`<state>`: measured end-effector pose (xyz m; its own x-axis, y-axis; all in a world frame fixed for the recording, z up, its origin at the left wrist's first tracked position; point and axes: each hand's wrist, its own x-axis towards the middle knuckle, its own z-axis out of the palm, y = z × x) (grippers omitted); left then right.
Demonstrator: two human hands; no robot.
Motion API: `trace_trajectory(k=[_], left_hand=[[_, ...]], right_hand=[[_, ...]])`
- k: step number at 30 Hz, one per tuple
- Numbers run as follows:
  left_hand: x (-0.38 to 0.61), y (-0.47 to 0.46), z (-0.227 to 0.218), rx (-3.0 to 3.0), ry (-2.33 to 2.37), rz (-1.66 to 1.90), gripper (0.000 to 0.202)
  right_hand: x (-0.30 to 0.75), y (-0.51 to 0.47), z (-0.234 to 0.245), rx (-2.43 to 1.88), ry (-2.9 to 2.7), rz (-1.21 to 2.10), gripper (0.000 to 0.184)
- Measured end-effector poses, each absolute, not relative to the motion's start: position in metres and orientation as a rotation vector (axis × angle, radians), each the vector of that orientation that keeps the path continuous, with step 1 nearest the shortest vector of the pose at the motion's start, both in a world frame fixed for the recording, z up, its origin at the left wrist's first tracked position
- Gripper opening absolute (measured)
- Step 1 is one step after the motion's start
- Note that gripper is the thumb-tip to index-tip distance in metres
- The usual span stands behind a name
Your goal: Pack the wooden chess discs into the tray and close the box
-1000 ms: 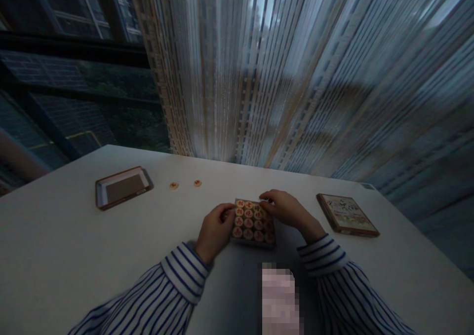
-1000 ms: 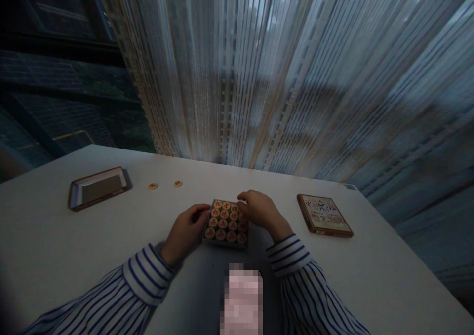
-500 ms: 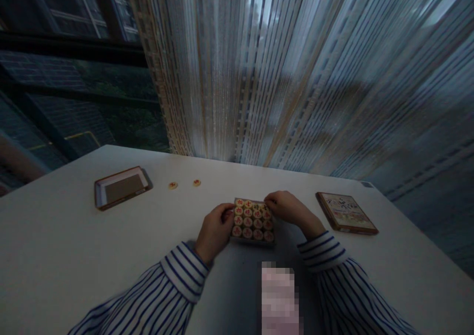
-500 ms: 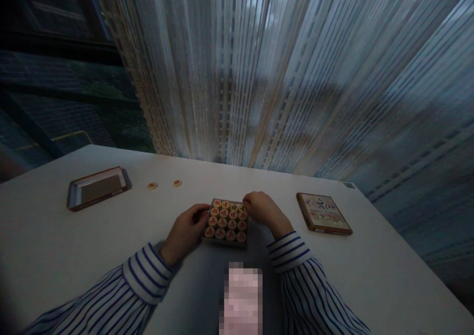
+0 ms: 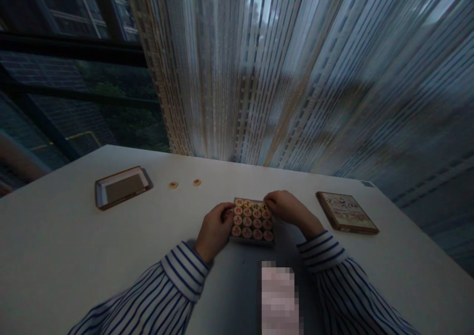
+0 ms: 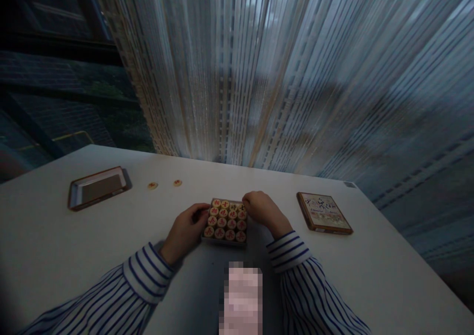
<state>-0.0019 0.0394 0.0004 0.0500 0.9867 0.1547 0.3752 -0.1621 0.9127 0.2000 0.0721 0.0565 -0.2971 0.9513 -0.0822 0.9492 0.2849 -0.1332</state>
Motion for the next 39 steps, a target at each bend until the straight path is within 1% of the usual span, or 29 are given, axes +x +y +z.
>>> trace_trajectory(k=[8, 11, 15, 18, 23, 29, 34, 39], left_hand=[[-0.001, 0.039, 0.000, 1.606, 1.395, 1.133, 0.025], [-0.001, 0.038, 0.000, 1.582, 1.395, 1.160, 0.024], [-0.002, 0.038, 0.003, 1.584, 1.468, 1.193, 0.019], [-0.004, 0.039, 0.007, 1.600, 1.508, 1.221, 0.019], [-0.010, 0.042, 0.011, 1.584, 1.478, 1.239, 0.022], [-0.023, 0.043, 0.019, 1.662, 1.481, 1.205, 0.024], [-0.048, 0.052, 0.024, 1.761, 1.598, 1.182, 0.026], [-0.074, 0.070, 0.019, 1.841, 1.770, 1.120, 0.029]], right_hand=[[0.201, 0.074, 0.055, -1.881, -2.478, 0.259, 0.031], [0.200, 0.073, 0.057, -1.898, -2.434, 0.219, 0.029], [0.197, 0.071, 0.062, -1.911, -2.340, 0.139, 0.027], [0.195, 0.068, 0.066, -1.890, -2.292, 0.118, 0.027], [0.190, 0.064, 0.071, -1.793, -2.239, 0.157, 0.025], [0.182, 0.062, 0.073, -1.738, -2.239, 0.223, 0.026], [0.177, 0.061, 0.073, -1.703, -2.227, 0.288, 0.027], [0.165, 0.063, 0.079, -1.672, -2.277, 0.286, 0.028]])
